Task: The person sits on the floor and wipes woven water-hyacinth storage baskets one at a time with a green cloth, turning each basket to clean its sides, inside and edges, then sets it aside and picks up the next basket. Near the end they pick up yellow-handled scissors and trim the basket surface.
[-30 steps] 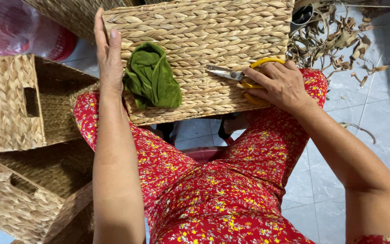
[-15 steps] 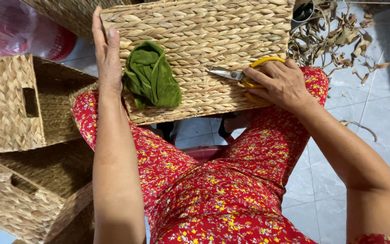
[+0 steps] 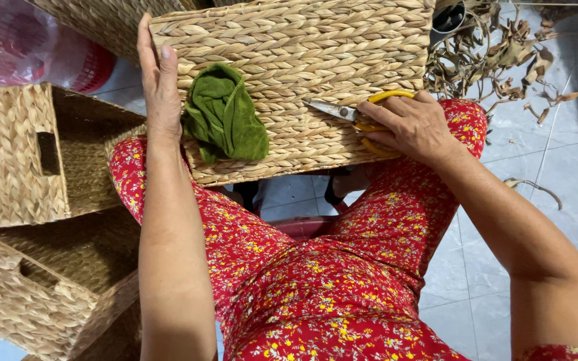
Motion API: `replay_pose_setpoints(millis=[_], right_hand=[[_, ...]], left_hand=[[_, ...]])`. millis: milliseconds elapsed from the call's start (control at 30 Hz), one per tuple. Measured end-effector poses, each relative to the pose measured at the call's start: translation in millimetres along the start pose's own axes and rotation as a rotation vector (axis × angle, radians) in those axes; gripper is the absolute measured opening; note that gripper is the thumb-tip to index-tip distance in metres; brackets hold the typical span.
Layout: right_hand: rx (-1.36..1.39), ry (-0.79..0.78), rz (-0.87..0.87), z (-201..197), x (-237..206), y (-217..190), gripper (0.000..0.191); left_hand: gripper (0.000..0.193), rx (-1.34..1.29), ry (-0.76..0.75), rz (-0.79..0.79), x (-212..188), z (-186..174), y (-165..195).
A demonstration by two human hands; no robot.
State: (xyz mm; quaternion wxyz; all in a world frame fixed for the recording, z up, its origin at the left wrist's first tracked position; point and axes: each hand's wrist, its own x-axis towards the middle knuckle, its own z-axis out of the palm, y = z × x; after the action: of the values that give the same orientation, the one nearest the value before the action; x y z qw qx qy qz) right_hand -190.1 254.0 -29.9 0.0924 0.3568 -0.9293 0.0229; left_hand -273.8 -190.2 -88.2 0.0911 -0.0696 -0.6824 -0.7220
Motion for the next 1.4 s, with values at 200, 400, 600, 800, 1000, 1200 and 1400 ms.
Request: replay_pose_setpoints(millis=[200, 400, 600, 800, 1000, 1200, 1400], right_hand=[[0.036, 0.004, 0.017, 3, 0, 3, 0.059], [0.057, -0.018, 0.022, 4, 1, 5, 0.06], [0.057, 0.018, -0.041, 5, 1, 4, 0.057], [0.117, 0.044, -0.071, 3, 0, 4, 0.058], [0.173, 0.095, -0.033, 4, -5, 4, 0.058], [0.291, 0.241, 0.238, 16, -15, 14, 0.052], [0.859, 0.636, 0.574, 38, -34, 31, 0.04]], left_hand=[[0.078, 0.016, -0.002, -0.009, 1, -1, -1], [0.079, 0.004, -0.01, -0.019, 2, -2, 0], [0.076, 0.003, -0.005, 0.002, 1, -2, 1], [0.074, -0.004, -0.004, 0.003, 3, -1, 1], [0.073, -0.015, -0.003, 0.001, 3, 0, -1], [0.074, 0.027, -0.004, -0.024, 2, 1, 1], [0.074, 0.009, -0.009, -0.018, 4, 3, 5]])
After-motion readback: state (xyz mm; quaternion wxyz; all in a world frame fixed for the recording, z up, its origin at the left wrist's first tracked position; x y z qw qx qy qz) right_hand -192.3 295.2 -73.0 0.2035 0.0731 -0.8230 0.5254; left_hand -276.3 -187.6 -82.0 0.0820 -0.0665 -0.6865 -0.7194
